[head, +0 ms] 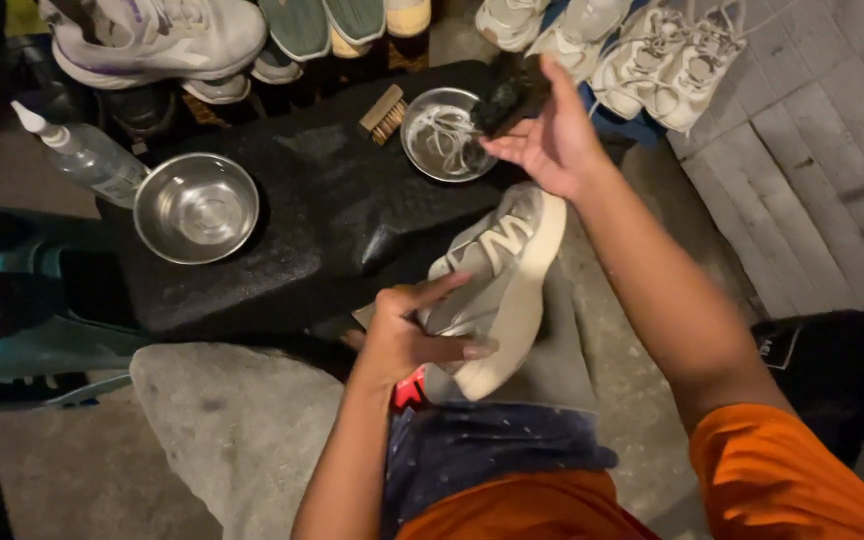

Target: The person scrubs a white sneaker using a brush and a cleaning solution from a metal bowl. They repeatedly dip the brush into the solution and scrub the shoe's upper and sole, then wipe the shoe with a cloth.

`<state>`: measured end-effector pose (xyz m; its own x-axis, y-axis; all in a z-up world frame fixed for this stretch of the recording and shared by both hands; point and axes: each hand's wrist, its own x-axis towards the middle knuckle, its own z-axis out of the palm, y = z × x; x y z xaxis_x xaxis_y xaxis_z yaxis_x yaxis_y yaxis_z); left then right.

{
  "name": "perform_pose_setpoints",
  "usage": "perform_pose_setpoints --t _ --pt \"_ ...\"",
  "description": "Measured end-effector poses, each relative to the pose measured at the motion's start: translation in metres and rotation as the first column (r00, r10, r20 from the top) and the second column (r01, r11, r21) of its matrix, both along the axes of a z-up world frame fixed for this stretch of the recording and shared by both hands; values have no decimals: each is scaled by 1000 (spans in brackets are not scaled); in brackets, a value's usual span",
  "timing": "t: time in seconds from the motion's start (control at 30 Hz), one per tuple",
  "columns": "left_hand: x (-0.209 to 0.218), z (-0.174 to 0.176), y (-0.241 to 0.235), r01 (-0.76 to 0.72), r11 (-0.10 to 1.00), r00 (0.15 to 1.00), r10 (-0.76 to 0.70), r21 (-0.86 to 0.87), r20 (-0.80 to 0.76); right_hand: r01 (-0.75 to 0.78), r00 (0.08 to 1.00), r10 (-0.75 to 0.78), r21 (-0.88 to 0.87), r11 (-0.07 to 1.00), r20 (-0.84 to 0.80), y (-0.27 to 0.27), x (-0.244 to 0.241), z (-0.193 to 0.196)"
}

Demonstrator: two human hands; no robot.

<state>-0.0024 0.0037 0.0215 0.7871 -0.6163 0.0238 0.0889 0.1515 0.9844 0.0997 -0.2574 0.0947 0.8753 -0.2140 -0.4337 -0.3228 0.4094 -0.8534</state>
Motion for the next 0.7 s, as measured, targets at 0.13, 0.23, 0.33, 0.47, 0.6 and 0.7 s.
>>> perform_pose_setpoints --t 0.13,0.23,0.33,0.47,0.6,0.7 --pt "-9 5 -22 44 997 988 -34 -66 150 16 990 -25 63 998 138 -13 -57 15" --pt "-21 -9 -42 -28 991 999 33 -129 39 -114 872 184 -178 977 454 -26 -115 1" --pt "-21 -14 -59 -144 983 990 143 -114 -18 33 835 423 -799 600 352 -23 -172 -9" --pt "-31 -10 -71 -175 980 984 178 -97 22 160 862 427 -945 286 275 5 -229 -16" --pt "-45 10 -79 -161 972 979 179 -171 98 224 881 351 -933 281 317 -19 -226 -36" --pt "-48 22 -74 -170 978 963 190 -117 190 231 837 425 -926 298 346 13 -258 -17"
